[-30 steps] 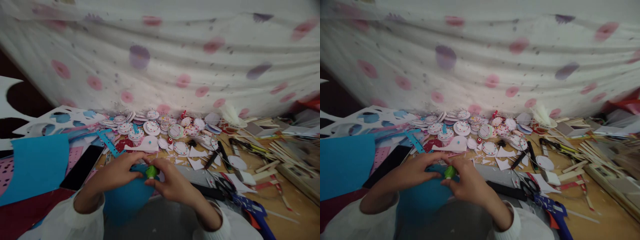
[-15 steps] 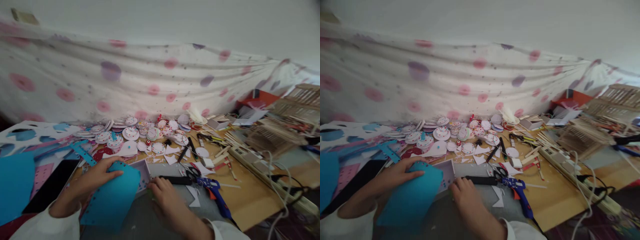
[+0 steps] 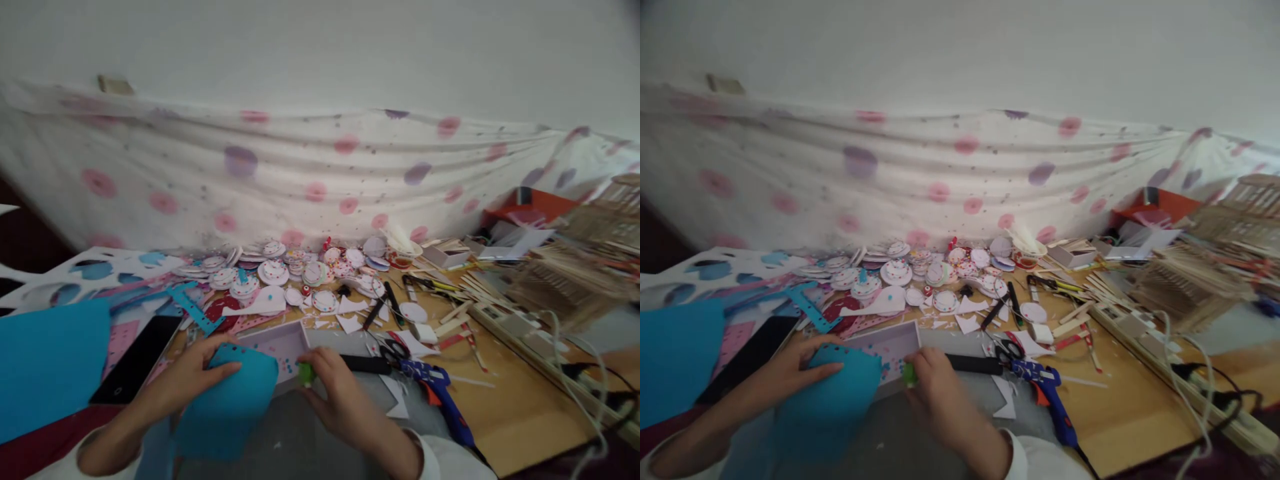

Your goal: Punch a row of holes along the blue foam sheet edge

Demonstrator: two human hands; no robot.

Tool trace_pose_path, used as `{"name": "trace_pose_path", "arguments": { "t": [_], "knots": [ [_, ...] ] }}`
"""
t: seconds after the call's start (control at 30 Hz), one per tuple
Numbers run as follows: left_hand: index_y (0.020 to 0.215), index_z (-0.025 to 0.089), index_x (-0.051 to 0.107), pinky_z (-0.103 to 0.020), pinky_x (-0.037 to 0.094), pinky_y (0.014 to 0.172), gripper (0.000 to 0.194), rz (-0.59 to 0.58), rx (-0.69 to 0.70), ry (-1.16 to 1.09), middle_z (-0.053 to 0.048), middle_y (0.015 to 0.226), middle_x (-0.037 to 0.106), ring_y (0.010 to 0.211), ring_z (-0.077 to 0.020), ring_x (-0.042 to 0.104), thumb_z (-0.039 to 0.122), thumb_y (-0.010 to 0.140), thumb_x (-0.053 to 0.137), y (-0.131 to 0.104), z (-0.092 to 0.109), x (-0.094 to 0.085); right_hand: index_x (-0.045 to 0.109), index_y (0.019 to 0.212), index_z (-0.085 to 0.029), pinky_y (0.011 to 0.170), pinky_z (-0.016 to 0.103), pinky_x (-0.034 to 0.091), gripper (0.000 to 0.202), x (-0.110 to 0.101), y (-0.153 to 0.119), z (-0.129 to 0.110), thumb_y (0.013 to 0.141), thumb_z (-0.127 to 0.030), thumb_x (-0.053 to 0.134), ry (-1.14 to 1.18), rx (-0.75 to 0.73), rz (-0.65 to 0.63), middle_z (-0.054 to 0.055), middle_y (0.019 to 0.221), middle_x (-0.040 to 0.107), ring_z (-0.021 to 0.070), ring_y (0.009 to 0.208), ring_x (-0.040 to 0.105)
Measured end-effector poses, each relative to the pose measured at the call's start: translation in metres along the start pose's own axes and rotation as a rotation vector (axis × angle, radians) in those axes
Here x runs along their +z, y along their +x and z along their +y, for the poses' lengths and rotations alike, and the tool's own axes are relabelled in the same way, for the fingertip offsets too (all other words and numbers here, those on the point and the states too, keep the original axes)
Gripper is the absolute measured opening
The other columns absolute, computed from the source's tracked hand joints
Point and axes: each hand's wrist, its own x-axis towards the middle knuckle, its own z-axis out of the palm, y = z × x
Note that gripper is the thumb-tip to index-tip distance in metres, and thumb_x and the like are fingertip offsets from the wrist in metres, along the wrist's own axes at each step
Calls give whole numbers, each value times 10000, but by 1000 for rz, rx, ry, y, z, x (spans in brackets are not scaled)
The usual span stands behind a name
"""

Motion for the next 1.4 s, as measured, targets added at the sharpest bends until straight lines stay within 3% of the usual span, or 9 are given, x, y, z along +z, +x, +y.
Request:
{"name": "trace_pose_path", "arguments": {
  "t": [0.17, 0.33, 0.47, 0.63, 0.77, 1.07, 1.2, 1.4],
  "knots": [
    [1027, 185, 641, -305, 519, 749, 410, -77, -49, -188, -68, 980, 707, 925, -271, 651, 515, 785, 628, -23, -7, 4, 554, 1165, -180, 867, 374, 461, 344, 1, 32, 5, 840, -216, 660, 140, -24, 19, 101, 1061, 631, 240, 995, 573],
    [931, 161, 659, -304, 507, 765, 395, -72, -76, -139, -65, 932, 703, 908, -260, 648, 532, 813, 590, -29, 0, 5, 594, 1152, -212, 762, 299, 472, 324, -7, 54, 0, 850, -310, 658, 311, 49, -55, 39, 962, 667, 181, 856, 597],
    [941, 160, 660, -300, 500, 749, 356, -95, -27, -93, -43, 906, 700, 873, -237, 649, 485, 845, 551, -17, 2, 10, 584, 1180, -225, 758, 280, 466, 366, -11, 67, -10, 831, -285, 675, 362, 32, -104, 26, 998, 666, 161, 852, 592],
    [971, 191, 676, -294, 479, 767, 276, -38, 22, 48, -20, 920, 709, 875, -217, 638, 408, 835, 575, 3, -2, 21, 560, 1204, -212, 773, 295, 482, 471, -6, 76, -11, 772, -272, 737, 382, 38, -169, 36, 1003, 663, 173, 869, 603],
    [1007, 210, 695, -318, 478, 820, 258, -17, 87, 46, -34, 978, 723, 937, -237, 636, 366, 825, 600, 16, -2, 26, 634, 1096, -202, 760, 292, 476, 336, -3, 81, -7, 783, -277, 731, 290, 55, -222, 32, 941, 676, 180, 857, 614],
    [1074, 198, 636, -339, 401, 988, 271, -120, 220, -63, -56, 1213, 640, 1138, -239, 552, 284, 816, 631, 40, 11, 17, 628, 1204, -229, 786, 304, 490, 464, -12, 95, -8, 764, -303, 752, 237, 49, -329, 45, 1036, 705, 194, 891, 635],
    [1033, 200, 605, -339, 434, 928, 238, -174, 210, -3, -51, 1118, 650, 1067, -232, 569, 273, 807, 624, 44, 12, 13, 631, 1178, -223, 803, 309, 484, 472, -10, 97, -7, 735, -297, 776, 237, 35, -350, 46, 1037, 695, 200, 911, 626],
    [1018, 204, 600, -330, 441, 914, 220, -190, 232, 2, -39, 1089, 644, 1044, -228, 578, 293, 817, 622, 45, 5, 11, 676, 1054, -214, 705, 274, 466, 387, -5, 99, -2, 703, -323, 797, 235, 85, -364, 9, 859, 663, 175, 793, 592]
  ]
}}
